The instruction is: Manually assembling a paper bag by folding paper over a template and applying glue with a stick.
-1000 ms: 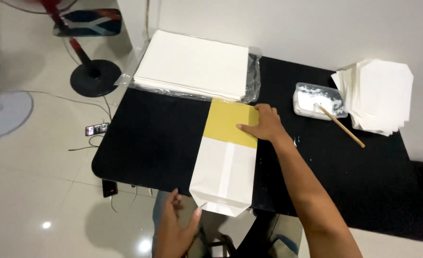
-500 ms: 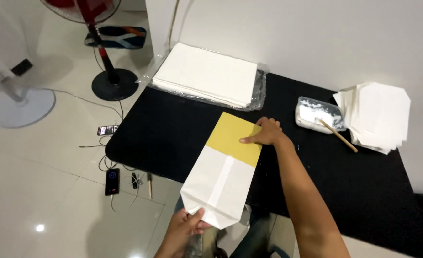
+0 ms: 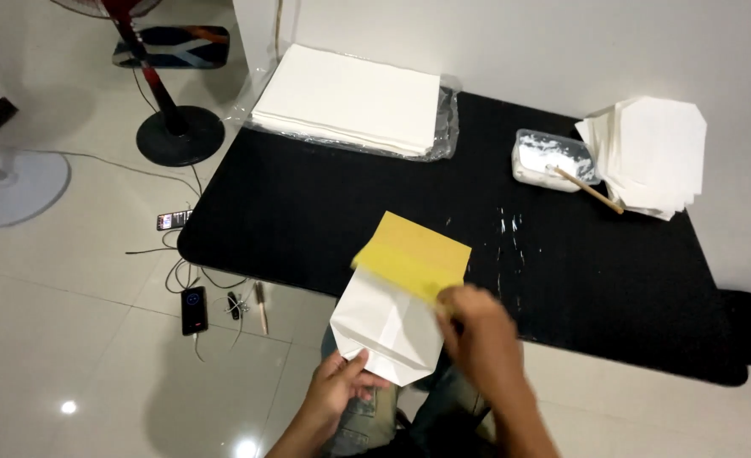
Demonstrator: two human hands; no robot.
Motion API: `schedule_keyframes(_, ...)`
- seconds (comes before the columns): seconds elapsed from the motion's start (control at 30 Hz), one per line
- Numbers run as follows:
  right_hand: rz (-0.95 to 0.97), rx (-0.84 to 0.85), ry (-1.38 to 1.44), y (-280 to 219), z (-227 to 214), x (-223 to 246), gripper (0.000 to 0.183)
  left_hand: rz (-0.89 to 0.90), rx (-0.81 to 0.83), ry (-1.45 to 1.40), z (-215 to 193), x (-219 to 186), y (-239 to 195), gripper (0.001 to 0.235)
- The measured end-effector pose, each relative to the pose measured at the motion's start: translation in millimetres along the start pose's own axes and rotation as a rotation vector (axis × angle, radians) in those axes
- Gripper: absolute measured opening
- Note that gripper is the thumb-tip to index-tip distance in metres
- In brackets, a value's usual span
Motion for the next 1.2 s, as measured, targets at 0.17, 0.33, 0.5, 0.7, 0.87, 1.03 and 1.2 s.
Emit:
schedule_keyframes(0.17, -0.074, 0.239, 0.102, -38, 57, -19, 0.047, 0.122, -0.185, -0.100, -12, 14, -3, 0.044)
schedule_keyframes(0.33, 0.066, 0.491, 0.146, -26, 71, -11, 0.058, 0.141, -0.298, -0.159, -6, 28, 5, 0.038)
schedule_keyframes(0.5, 0.078, 0.498, -0.073, 4, 75, -26, 0.068, -0.060, -0.137, 0.195, 9, 8, -7, 0.068)
schedule_keyframes(0.7, 0.033, 0.594, -0.243, 33, 90, -36, 0.138, -0.210, -0.133, 0.184, 26, -18, -12, 0.056)
schedule_keyframes(0.87, 0.186, 0.602, -0.277, 67, 89, -45, 0.160, -0.144, -0.277, 0.367, 7, -3, 8, 0.035)
schedule_keyframes(1.03, 0.219, 0.287, -0.282, 115, 92, -99, 0.111, -0.310, -0.324, 0.290, -13, 34, 37, 0.028)
schedule_keyframes(1.2, 0.134, 0.327, -0.093, 139, 94, -96, 0.086, -0.366, -0.171, -0.001, -20, 18, 42, 0.026)
Point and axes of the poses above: each hand's wrist, its own y-axis towards the middle knuckle, its own z-axis out of the palm, x = y × z, the point moved 7 cm from there along y, towards the middle knuckle, and after that the axes turned 10 degrees about -x, right-handed, at the moved point
